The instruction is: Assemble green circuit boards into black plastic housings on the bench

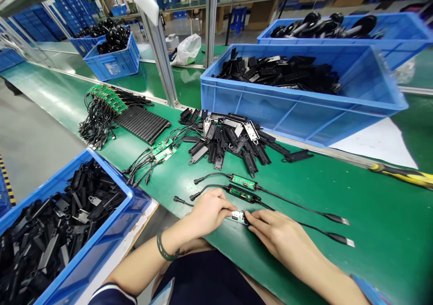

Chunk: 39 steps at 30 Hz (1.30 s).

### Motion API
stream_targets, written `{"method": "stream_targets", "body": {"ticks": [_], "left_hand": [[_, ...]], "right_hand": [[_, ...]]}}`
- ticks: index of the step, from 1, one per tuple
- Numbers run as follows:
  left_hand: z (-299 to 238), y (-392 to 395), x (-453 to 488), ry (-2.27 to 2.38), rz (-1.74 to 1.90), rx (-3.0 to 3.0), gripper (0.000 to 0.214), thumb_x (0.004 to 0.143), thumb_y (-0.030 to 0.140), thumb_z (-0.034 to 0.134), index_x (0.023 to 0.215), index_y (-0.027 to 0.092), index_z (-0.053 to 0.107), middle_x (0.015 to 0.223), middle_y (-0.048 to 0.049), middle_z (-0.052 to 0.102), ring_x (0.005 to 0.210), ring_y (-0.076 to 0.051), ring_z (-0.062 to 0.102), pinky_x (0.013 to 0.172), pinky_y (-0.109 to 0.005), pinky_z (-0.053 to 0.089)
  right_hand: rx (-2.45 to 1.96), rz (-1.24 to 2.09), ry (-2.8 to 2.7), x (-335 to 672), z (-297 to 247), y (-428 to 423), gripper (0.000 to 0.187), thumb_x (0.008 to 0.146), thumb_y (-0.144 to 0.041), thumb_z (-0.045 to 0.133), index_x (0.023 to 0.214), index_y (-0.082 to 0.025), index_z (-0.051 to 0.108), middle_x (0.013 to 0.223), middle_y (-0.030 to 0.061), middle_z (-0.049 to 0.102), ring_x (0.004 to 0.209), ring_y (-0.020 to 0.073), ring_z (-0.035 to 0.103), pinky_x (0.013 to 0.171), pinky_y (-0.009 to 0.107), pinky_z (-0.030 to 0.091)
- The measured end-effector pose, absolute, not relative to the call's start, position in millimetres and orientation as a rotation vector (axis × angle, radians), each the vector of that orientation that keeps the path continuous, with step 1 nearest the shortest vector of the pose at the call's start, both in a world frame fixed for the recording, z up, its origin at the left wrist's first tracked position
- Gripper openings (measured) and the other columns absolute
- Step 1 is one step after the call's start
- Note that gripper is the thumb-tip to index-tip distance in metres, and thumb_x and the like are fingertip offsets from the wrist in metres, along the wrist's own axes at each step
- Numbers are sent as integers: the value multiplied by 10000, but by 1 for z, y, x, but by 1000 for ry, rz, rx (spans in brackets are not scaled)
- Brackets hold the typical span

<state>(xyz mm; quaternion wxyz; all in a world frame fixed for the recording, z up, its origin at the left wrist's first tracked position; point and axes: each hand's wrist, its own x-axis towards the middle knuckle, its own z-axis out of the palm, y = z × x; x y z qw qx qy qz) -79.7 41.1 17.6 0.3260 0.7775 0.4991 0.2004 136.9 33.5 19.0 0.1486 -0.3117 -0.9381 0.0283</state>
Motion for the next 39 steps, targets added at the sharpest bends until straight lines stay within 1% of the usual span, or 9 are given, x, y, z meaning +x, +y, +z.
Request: {"method": "stream_targets", "body": {"ticks": [2, 5, 8, 10, 12, 15, 24, 32, 39], "left_hand": [[20, 41, -80, 1326, 523, 2041, 163, 858, 188, 670, 987, 209, 769, 836, -41, 638, 845, -199, 604, 810, -313, 492], [28, 37, -88, 1290, 538, 2009, 212, 838, 184, 691, 1047, 195, 724, 922, -50, 655, 901, -204, 610, 856, -324, 495], [38, 31, -103, 1260, 516, 1944, 379, 784, 125, 719, 1151, 187, 646, 1082, -66, 639, 926, -186, 620, 848, -305, 508], [42, 29, -111, 1301, 505, 1890, 341, 778, 49, 670, 1093, 178, 657, 1041, -53, 665, 881, -167, 638, 817, -279, 514], [43, 26, -115, 1367, 537, 1818, 239, 793, 19, 618, 963, 170, 694, 896, -27, 707, 805, -154, 658, 770, -252, 515], [40, 24, -113, 1423, 621, 1769, 156, 838, 79, 616, 863, 178, 733, 810, -19, 744, 750, -158, 679, 739, -245, 511], [27, 12, -110, 1372, 748, 1909, 182, 922, 197, 590, 983, 168, 759, 904, -74, 763, 799, -184, 703, 746, -264, 518], [20, 10, -112, 1325, 888, 2190, 191, 946, 178, 555, 1024, 176, 729, 807, -44, 757, 657, -165, 649, 651, -278, 493], [13, 15, -109, 1338, 945, 2285, 194, 947, 146, 552, 935, 191, 740, 833, -39, 745, 692, -142, 630, 632, -251, 506]], "right_hand": [[-957, 257, -2559, 136, 15, 35, 265, 972, -233, 464, 1164, -184, 640, 1007, 90, 721, 865, 211, 696, 744, 344, 588], [-941, 313, -2443, 129, 9, 32, 325, 980, -233, 457, 1279, -183, 574, 1087, 99, 713, 963, 213, 683, 843, 371, 572], [-881, 264, -2486, 125, 5, 29, 326, 963, -151, 439, 1226, -201, 626, 1081, 102, 714, 952, 206, 679, 833, 371, 563], [-849, 171, -2515, 126, 4, 29, 329, 948, -114, 429, 1157, -200, 668, 1083, 110, 718, 948, 215, 678, 815, 376, 556], [-837, 99, -2526, 127, 4, 30, 331, 938, -99, 427, 1120, -192, 686, 1073, 115, 725, 933, 221, 678, 794, 376, 548], [-837, 71, -2517, 126, 4, 31, 328, 928, -94, 433, 1097, -185, 699, 1039, 118, 730, 899, 221, 676, 765, 371, 539], [-892, 100, -2472, 123, 3, 30, 361, 909, -57, 414, 1064, -196, 708, 1006, 102, 725, 878, 209, 645, 746, 351, 505], [-964, 116, -2421, 119, 1, 27, 391, 885, -19, 411, 1061, -215, 700, 984, 74, 722, 866, 202, 627, 746, 336, 463], [-970, 118, -2409, 118, -4, 26, 370, 873, -41, 424, 1065, -210, 692, 980, 81, 713, 837, 210, 608, 749, 356, 445]]}}
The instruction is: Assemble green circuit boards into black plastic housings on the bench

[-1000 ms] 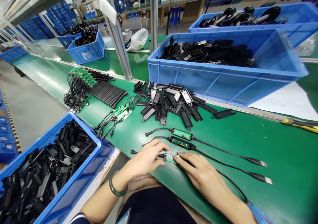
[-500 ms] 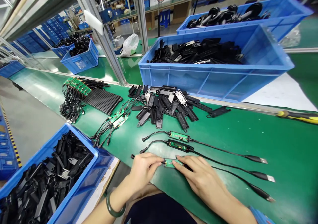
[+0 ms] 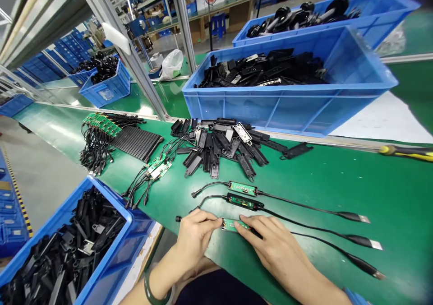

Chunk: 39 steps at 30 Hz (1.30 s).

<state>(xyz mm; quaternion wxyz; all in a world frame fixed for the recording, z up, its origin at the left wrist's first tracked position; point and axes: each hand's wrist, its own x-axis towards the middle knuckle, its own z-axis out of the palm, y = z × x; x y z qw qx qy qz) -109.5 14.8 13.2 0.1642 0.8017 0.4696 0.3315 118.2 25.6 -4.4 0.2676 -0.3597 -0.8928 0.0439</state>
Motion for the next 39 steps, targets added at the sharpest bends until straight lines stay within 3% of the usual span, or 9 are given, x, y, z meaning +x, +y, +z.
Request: {"method": "stream_targets", "body": {"ticks": [8, 13, 15, 20, 23, 26, 30, 39], "left_hand": [[22, 24, -107, 1268, 817, 2735, 218, 975, 148, 506, 871, 150, 697, 731, -21, 700, 619, -128, 578, 534, -240, 477], [16, 18, -100, 1260, 604, 3228, 211, 932, 36, 458, 1018, 16, 650, 780, -101, 682, 642, -170, 607, 488, -282, 450], [17, 21, -102, 1226, 527, 3210, 222, 951, 63, 443, 1015, 42, 654, 797, -94, 678, 659, -161, 611, 507, -271, 466], [29, 42, -109, 1317, 610, 2808, 236, 986, 324, 497, 1083, 201, 673, 1060, -79, 689, 911, -188, 644, 771, -319, 555], [28, 50, -104, 1369, 526, 2814, 486, 948, 472, 519, 1301, 142, 564, 1308, -163, 596, 1188, -281, 569, 982, -430, 497], [21, 58, -92, 1301, 287, 2917, 635, 955, 487, 490, 1446, 96, 393, 1518, -184, 397, 1412, -316, 353, 1145, -495, 327], [15, 70, -80, 1212, 106, 2964, 588, 1012, 417, 385, 1509, 122, 274, 1593, -125, 277, 1478, -273, 222, 1198, -479, 208], [5, 97, -69, 1280, 100, 2995, 545, 1020, 399, 375, 1484, 116, 335, 1553, -103, 372, 1441, -247, 316, 1169, -455, 271]], "right_hand": [[-949, 152, -2398, 117, -1, 28, 369, 899, -35, 386, 1038, -181, 695, 960, 93, 706, 799, 207, 596, 732, 354, 439], [-944, 102, -2381, 116, -1, 28, 375, 948, -73, 358, 1023, -180, 710, 937, 90, 713, 807, 204, 605, 730, 338, 439], [-950, 44, -2391, 115, 0, 28, 385, 949, -75, 352, 998, -175, 720, 916, 95, 720, 802, 208, 610, 725, 339, 440], [-1093, -111, -2392, 111, -2, 31, 348, 904, -73, 412, 994, -146, 740, 1203, 177, 682, 1060, 302, 600, 842, 427, 457], [-1106, -151, -2406, 111, -5, 38, 344, 883, -74, 436, 1045, -131, 734, 1251, 179, 665, 1149, 323, 577, 904, 451, 463], [-1078, -186, -2451, 113, -8, 45, 364, 872, -65, 441, 1093, -136, 721, 1213, 140, 693, 1132, 304, 604, 914, 432, 485], [-999, -227, -2457, 120, -8, 53, 352, 925, -97, 414, 1122, -123, 704, 1185, 137, 703, 1109, 279, 632, 931, 420, 504], [-903, -164, -2434, 140, -15, 89, 314, 997, -241, 431, 1181, -167, 675, 1185, 133, 692, 1104, 249, 636, 965, 455, 501]]}}
